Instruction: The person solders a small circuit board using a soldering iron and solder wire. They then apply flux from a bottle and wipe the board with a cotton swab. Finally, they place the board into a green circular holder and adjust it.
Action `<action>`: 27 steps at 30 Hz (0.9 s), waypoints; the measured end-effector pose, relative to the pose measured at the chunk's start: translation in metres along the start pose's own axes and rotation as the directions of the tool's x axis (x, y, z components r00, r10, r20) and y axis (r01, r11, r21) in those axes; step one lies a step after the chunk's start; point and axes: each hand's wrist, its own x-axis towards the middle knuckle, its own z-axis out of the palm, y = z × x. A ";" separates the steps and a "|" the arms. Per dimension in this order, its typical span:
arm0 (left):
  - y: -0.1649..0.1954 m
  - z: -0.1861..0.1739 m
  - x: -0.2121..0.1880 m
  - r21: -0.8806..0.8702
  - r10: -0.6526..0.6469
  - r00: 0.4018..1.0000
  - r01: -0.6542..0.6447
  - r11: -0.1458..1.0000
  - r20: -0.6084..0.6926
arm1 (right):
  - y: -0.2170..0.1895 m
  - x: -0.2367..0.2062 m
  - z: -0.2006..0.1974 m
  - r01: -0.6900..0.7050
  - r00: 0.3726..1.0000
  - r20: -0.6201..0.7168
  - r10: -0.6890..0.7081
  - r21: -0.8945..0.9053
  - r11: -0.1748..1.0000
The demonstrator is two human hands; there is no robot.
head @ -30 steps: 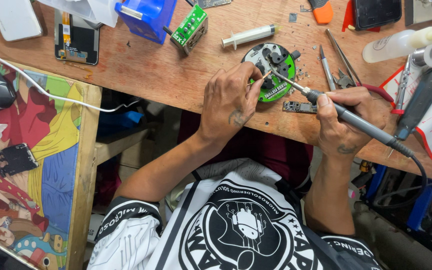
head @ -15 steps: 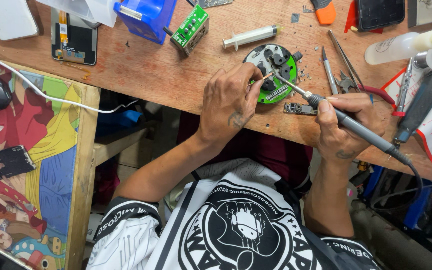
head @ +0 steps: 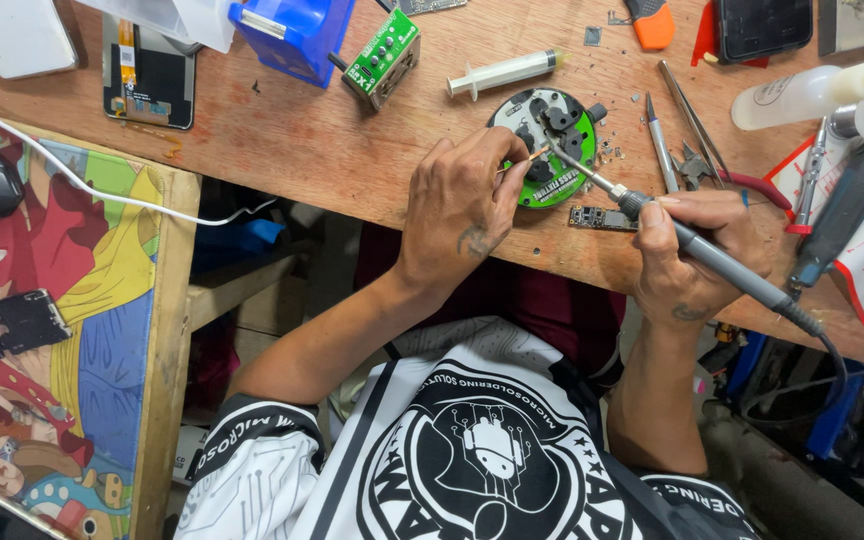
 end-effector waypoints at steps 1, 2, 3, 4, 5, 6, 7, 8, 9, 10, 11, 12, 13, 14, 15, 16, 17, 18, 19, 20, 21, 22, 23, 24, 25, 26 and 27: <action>0.000 0.000 0.000 0.008 -0.004 1.000 0.004 1.000 0.004 | 0.000 0.000 0.001 -0.001 1.000 -0.002 0.001 0.006 1.000; 0.000 0.001 0.001 0.016 -0.007 1.000 0.007 1.000 0.007 | 0.000 0.000 0.001 0.002 1.000 -0.002 -0.002 0.021 1.000; -0.001 0.001 0.001 0.022 -0.010 1.000 0.009 1.000 0.011 | 0.000 0.000 0.001 -0.004 1.000 -0.009 0.004 0.034 0.999; -0.001 0.002 0.002 0.018 -0.010 1.000 0.009 1.000 0.011 | 0.000 0.000 0.001 -0.009 1.000 -0.016 0.009 0.048 0.999; -0.001 0.002 0.002 0.015 -0.010 1.000 0.010 1.000 0.010 | -0.001 0.000 0.002 -0.022 0.999 -0.029 0.023 0.062 0.998; -0.001 0.003 0.002 0.012 -0.010 1.000 0.010 1.000 0.009 | -0.001 0.001 0.001 -0.016 0.999 -0.038 0.018 0.057 0.998; -0.001 0.002 0.002 0.013 -0.010 1.000 0.010 1.000 0.008 | -0.001 0.001 0.000 -0.010 0.999 -0.047 0.013 0.052 0.999; -0.001 0.002 0.001 0.015 -0.011 1.000 0.011 1.000 0.006 | -0.002 0.002 -0.002 0.013 0.999 -0.051 -0.012 0.028 1.000; -0.001 0.002 0.001 0.018 -0.013 1.000 0.013 1.000 0.006 | -0.002 0.003 -0.003 0.036 0.998 -0.049 -0.036 -0.006 0.999; 0.000 0.002 0.000 0.019 -0.005 1.000 0.005 1.000 -0.001 | -0.002 0.003 -0.004 0.059 0.997 -0.046 -0.061 -0.040 0.997; 0.000 0.001 0.000 0.019 0.006 1.000 -0.006 1.000 -0.008 | -0.003 0.003 -0.005 0.084 0.996 -0.036 -0.087 -0.087 0.993; 0.000 0.001 0.000 0.017 0.017 1.000 -0.017 1.000 -0.014 | -0.002 0.003 -0.006 0.076 0.996 -0.034 -0.080 -0.086 0.993; 0.000 0.002 0.000 0.018 0.005 1.000 -0.005 1.000 -0.008 | -0.001 0.002 -0.006 0.069 0.997 -0.032 -0.072 -0.086 0.994; 0.001 0.002 0.000 0.020 -0.007 1.000 0.007 1.000 -0.002 | 0.001 0.002 -0.006 0.030 0.999 -0.037 -0.031 -0.035 0.999; 0.001 0.002 0.000 0.023 -0.020 1.000 0.020 1.000 0.003 | 0.002 0.001 -0.005 0.018 0.999 -0.036 -0.019 -0.020 1.000; 0.001 0.002 0.000 0.025 -0.027 1.000 0.026 0.999 0.011 | 0.003 0.000 -0.004 0.006 0.999 -0.035 -0.007 -0.005 1.000; 0.001 0.002 0.001 0.027 -0.033 0.999 0.032 0.999 0.020 | 0.005 -0.001 -0.004 0.023 0.999 -0.033 -0.024 -0.028 0.999; 0.002 0.003 0.001 0.028 -0.040 0.999 0.040 0.999 0.030 | 0.005 -0.002 -0.005 0.026 0.999 -0.028 -0.027 -0.043 0.999; 0.002 0.003 0.001 0.027 -0.052 0.998 0.051 0.998 0.032 | 0.006 -0.003 -0.005 0.029 0.999 -0.023 -0.030 -0.057 0.998; 0.002 0.003 0.002 0.025 -0.060 0.998 0.059 0.998 0.032 | 0.006 -0.004 -0.005 0.023 1.000 -0.017 -0.024 -0.062 0.998; 0.002 0.004 0.002 0.023 -0.069 0.997 0.069 0.997 0.032 | 0.006 -0.004 -0.005 0.007 1.000 -0.018 -0.008 -0.042 0.999; 0.002 0.004 0.002 0.009 -0.072 0.997 0.071 0.997 0.039 | 0.005 -0.004 -0.005 -0.008 1.000 -0.020 0.008 -0.022 1.000; 0.002 0.003 0.002 -0.004 -0.074 0.996 0.074 0.997 0.045 | 0.005 -0.005 -0.002 -0.032 0.999 -0.028 0.033 0.023 0.999; 0.002 0.003 0.003 -0.017 -0.075 0.996 0.076 0.997 0.051 | 0.005 -0.003 -0.003 -0.037 0.999 -0.027 0.038 0.043 0.998; 0.002 0.003 0.003 -0.016 -0.078 0.996 0.079 0.997 0.045 | 0.005 -0.003 -0.001 -0.042 0.999 -0.026 0.044 0.063 0.997; 0.003 0.003 0.003 -0.016 -0.082 0.996 0.083 0.996 0.039 | 0.004 -0.002 -0.002 -0.030 0.999 -0.017 0.031 0.057 0.998; 0.003 0.003 0.003 -0.014 -0.085 0.996 0.086 0.996 0.034 | 0.004 -0.001 -0.001 -0.022 1.000 -0.010 0.023 0.052 0.998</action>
